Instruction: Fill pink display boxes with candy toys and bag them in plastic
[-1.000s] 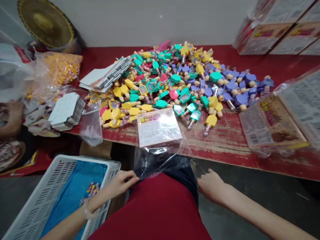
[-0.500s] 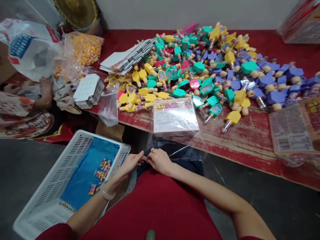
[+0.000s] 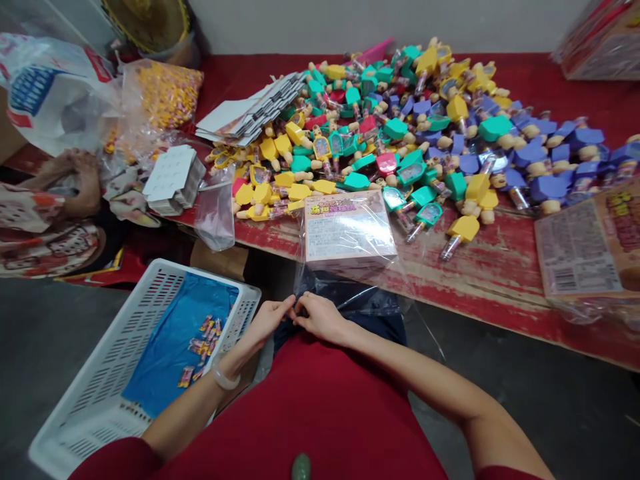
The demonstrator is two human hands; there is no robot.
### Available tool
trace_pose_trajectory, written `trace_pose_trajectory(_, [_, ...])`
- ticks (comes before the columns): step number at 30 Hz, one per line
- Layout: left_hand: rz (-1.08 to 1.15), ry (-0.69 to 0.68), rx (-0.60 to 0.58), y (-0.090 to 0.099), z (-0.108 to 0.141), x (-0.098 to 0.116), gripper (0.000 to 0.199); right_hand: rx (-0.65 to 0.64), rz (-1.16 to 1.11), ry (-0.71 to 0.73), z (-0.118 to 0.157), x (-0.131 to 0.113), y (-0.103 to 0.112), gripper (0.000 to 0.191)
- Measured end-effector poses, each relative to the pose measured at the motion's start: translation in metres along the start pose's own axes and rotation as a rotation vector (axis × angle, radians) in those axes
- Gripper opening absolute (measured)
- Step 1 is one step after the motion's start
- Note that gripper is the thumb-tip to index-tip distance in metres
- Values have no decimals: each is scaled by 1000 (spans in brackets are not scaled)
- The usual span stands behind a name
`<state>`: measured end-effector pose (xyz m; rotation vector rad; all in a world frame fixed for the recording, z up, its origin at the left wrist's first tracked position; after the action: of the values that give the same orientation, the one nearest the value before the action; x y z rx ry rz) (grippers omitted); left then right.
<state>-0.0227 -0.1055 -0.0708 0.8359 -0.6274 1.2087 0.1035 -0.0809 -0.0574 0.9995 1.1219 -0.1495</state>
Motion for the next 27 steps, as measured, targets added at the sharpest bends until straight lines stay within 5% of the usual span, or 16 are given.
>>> trace_pose_trajectory(13, [59, 40, -38, -10, -9, -8, 64, 30, -363, -14, 0, 5, -7, 22])
trace_pose_trajectory(20, [-28, -6, 30, -4, -17, -4, 43, 101, 30, 286, 9, -16, 10, 10])
trace_pose_trajectory(22, [-53, -5, 54, 1, -18, -5, 43, 115, 223, 347, 38, -3, 23, 15])
trace_pose_trajectory(24, [-79, 0, 56, 5, -18, -6, 45, 155, 413, 259, 99, 36, 45, 21])
trace_pose_trajectory(27, [-119, -1, -18, 13, -17, -9, 49, 306, 619, -29, 259, 114, 88, 23])
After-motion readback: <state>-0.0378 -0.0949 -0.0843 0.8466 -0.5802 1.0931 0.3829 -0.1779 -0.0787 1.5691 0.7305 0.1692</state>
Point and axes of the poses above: each hand's wrist, its own z-axis away from the middle knuckle, its own y-axis out of the back of the hand, x = y × z, the point moved 7 cm from there along -z, towards the middle knuckle, and after that the axes turned 3 degrees about y, right-handed, at the moved point
